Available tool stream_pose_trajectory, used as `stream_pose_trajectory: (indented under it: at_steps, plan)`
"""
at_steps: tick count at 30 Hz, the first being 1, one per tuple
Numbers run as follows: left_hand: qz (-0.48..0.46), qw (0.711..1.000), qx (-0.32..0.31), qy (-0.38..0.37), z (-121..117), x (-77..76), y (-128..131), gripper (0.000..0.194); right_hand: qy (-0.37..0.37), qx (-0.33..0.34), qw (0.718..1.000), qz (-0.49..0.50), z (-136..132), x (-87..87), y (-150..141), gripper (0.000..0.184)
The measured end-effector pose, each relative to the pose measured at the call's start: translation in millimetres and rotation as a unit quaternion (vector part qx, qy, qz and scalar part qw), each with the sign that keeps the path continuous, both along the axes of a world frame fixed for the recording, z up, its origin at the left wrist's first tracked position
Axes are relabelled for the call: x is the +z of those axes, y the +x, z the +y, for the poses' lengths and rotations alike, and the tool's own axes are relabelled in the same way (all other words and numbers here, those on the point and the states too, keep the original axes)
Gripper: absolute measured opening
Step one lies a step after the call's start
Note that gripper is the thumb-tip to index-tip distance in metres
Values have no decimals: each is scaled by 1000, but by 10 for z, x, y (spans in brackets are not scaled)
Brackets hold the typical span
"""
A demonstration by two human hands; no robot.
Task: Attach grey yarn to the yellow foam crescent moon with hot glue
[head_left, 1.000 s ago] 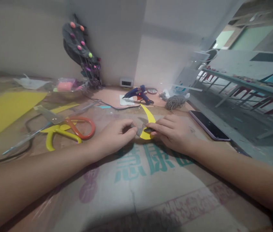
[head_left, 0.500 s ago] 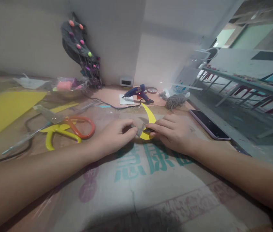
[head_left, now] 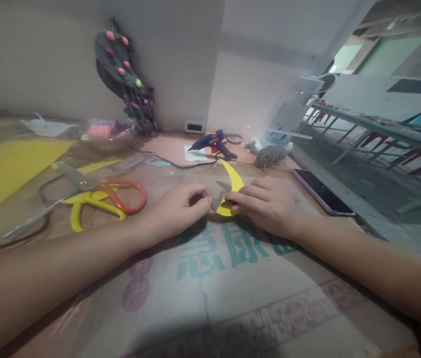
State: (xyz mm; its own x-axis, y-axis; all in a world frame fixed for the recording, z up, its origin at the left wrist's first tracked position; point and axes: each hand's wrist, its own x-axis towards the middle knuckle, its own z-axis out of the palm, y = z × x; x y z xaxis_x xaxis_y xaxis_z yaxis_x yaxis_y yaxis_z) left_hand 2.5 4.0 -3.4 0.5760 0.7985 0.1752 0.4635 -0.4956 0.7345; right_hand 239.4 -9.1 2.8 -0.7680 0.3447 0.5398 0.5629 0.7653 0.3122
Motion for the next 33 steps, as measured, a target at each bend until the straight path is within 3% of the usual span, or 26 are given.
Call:
stream_pose_trajectory:
  at_steps: [33]
  plan:
    - [-21, 1000, -8, -17, 5, 4, 4, 25, 16, 2, 1000, 19, 22, 8, 11, 23]
